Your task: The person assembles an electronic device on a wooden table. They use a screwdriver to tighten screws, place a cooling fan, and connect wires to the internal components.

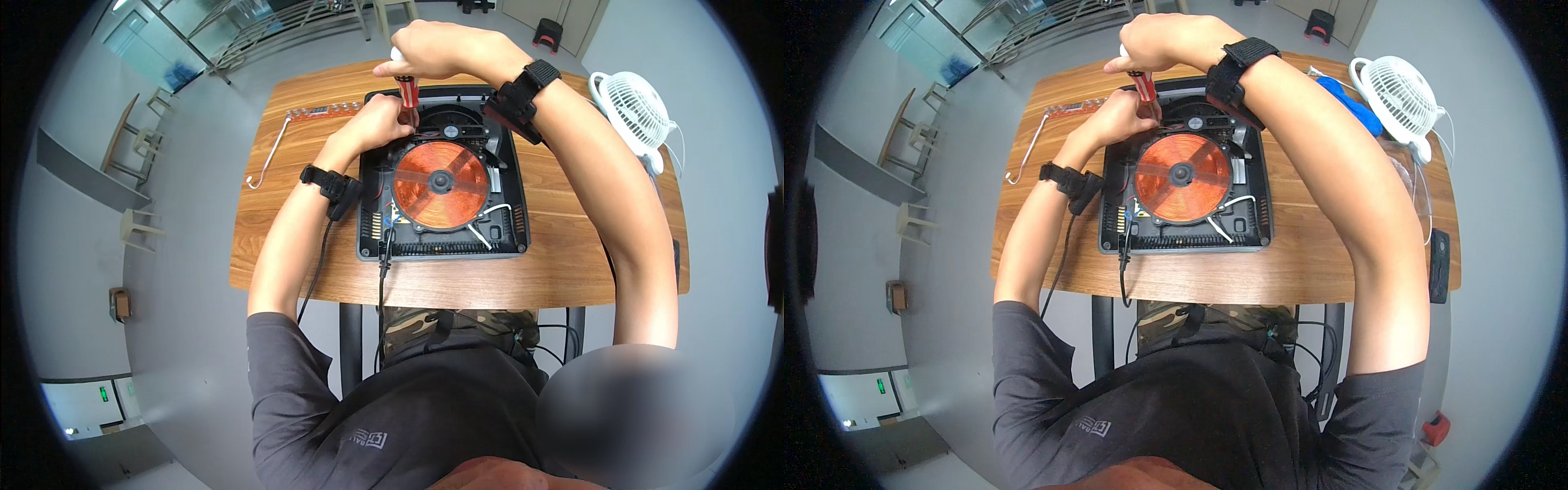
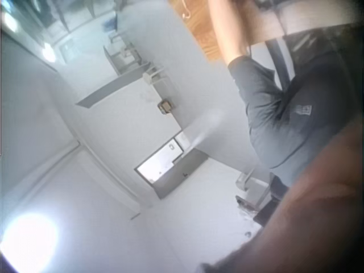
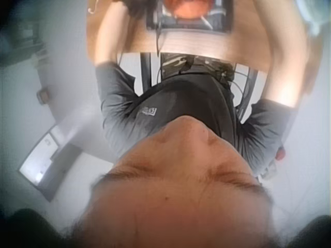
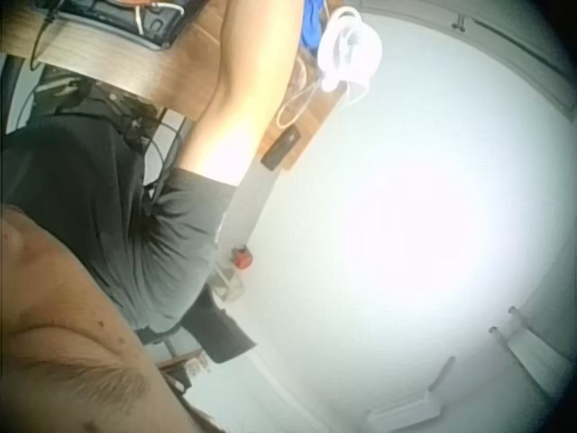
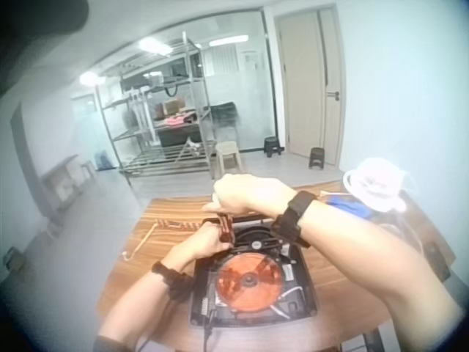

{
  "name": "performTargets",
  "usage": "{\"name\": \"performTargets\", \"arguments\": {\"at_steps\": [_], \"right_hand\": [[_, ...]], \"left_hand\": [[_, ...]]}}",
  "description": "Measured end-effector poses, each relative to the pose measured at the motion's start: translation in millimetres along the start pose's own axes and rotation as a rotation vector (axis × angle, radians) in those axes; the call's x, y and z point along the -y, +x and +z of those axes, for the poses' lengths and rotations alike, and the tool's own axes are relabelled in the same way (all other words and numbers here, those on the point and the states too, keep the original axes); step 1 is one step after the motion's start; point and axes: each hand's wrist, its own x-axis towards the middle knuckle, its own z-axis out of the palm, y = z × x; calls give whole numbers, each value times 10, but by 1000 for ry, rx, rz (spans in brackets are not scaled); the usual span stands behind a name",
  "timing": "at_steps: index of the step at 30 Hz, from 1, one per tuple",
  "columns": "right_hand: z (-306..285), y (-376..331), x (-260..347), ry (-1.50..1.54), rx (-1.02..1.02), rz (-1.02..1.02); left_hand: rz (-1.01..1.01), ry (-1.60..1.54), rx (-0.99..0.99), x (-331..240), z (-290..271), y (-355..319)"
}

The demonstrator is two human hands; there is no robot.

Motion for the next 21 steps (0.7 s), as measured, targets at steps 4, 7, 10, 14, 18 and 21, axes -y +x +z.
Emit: {"name": "performTargets", "arguments": {"at_steps": [4,7,10,14,18,21], "right_hand": [[-10,-11,-3,13,31,-4],[86,34,-77,27,-16,-41],[128,63,-128,80,-2,-93],[61,68,-88,59,56,-89],[42,-1,-63,127,57,-27],[24,-23,-42,142,69,0]], "left_hand": [[-14,-10,6,-15,1,6],[-30,-7,27,-38,-22,15],[-22,-2,34,-32,-22,9],[-55,-26,63,4,-32,19],[-70,-25,71,50,-63,13],[-85,-102,86,115,-177,17]]}}
